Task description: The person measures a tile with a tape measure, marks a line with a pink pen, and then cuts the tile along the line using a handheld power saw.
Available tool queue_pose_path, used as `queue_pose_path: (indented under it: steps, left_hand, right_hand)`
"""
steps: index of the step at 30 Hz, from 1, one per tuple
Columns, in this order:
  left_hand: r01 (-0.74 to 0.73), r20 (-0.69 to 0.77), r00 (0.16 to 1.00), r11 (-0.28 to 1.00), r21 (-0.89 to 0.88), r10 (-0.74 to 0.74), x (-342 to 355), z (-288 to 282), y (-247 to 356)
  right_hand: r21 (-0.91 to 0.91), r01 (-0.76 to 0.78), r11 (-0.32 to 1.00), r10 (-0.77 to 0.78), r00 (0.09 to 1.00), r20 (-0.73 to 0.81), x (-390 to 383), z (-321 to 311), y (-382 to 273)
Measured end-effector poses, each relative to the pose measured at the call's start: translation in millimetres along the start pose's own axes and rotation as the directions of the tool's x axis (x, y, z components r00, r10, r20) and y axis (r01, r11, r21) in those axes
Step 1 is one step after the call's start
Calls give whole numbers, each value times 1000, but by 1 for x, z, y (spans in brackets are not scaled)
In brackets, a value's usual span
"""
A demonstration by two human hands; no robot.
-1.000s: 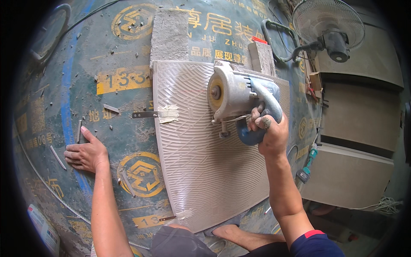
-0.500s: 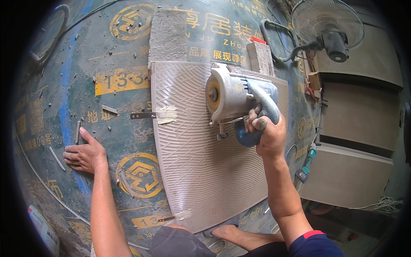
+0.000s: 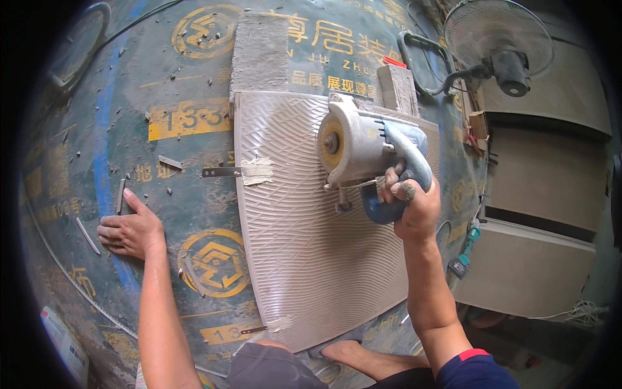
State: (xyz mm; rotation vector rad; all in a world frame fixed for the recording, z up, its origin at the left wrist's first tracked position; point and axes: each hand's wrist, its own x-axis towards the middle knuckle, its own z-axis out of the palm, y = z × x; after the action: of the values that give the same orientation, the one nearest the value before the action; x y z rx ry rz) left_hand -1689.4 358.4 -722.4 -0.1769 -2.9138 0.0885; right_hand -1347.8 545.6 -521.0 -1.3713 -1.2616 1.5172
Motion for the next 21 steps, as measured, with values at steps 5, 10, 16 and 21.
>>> queue_pose_path:
  steps: [5,10,16,21]
  left_hand:
    - [13,1,1000,1000,22,-13,0,5,-2]
    - [8,37,999,1000,28,-9,3,-7,-1]
    - [0,20,1000,1000,19,0,1,0,-1]
    - [-3,-3,1000,1000,27,3,0,1,-2]
  right_hand:
    - [-32,11,999,-10,1000,14,2,3,0]
    - [-25,-13,1000,13,1000,7,3,5,1]
    - [-74,21,997,-22,1000,-11,2,10,1]
    - [-97,34,995,-36,999,-19,3,13,0]
